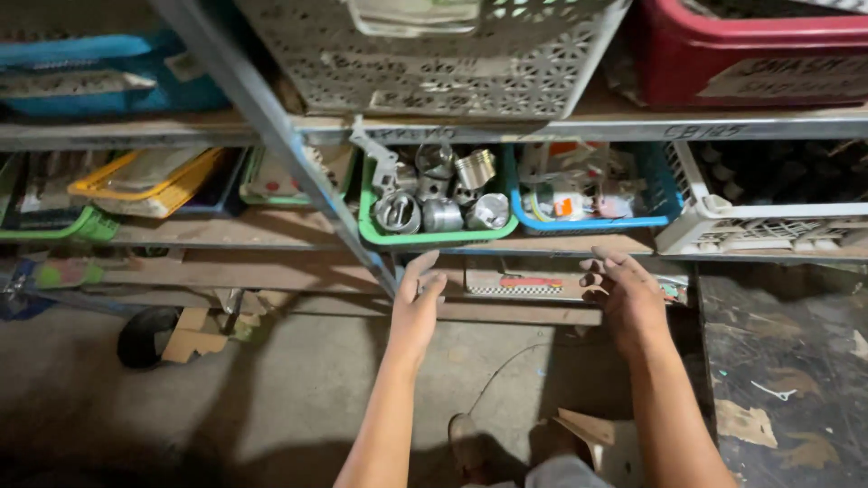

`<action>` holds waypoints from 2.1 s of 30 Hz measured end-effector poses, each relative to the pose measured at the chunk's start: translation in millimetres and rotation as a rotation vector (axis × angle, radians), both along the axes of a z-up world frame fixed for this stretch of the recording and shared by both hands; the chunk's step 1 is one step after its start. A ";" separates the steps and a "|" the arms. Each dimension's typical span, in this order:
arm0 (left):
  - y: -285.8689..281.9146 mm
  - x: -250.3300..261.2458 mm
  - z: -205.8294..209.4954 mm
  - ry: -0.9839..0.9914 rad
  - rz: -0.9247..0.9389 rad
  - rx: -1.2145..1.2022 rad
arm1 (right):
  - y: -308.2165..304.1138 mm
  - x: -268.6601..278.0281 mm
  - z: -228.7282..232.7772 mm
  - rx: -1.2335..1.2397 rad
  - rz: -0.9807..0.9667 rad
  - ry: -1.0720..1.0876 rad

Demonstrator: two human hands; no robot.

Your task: The person organizes packaged gaskets on a table, then retrieves a green basket of metal engine parts from a shelf. They place the basket on the table and sort the metal parts by hand, arranging them into groups on the surface.

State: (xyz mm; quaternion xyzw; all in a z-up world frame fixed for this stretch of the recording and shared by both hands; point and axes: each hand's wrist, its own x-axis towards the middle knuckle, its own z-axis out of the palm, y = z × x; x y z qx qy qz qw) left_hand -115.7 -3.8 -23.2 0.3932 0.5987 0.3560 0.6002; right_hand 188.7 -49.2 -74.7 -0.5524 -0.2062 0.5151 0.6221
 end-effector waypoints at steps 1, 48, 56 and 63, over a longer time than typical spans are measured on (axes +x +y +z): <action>-0.9 -3.1 -1.6 -0.009 -0.001 -0.015 | 0.3 -4.0 -0.8 -0.006 0.015 0.000; 57.7 -80.0 -22.1 -0.441 0.104 -0.069 | 77.4 -197.4 -3.2 -0.246 0.079 0.198; 56.2 -94.9 -45.4 -0.625 0.048 -0.065 | 75.3 -217.6 -5.4 -0.189 -0.027 0.171; 46.9 -90.7 -42.0 -0.771 0.050 -0.002 | 68.9 -221.7 4.0 -0.158 -0.003 0.141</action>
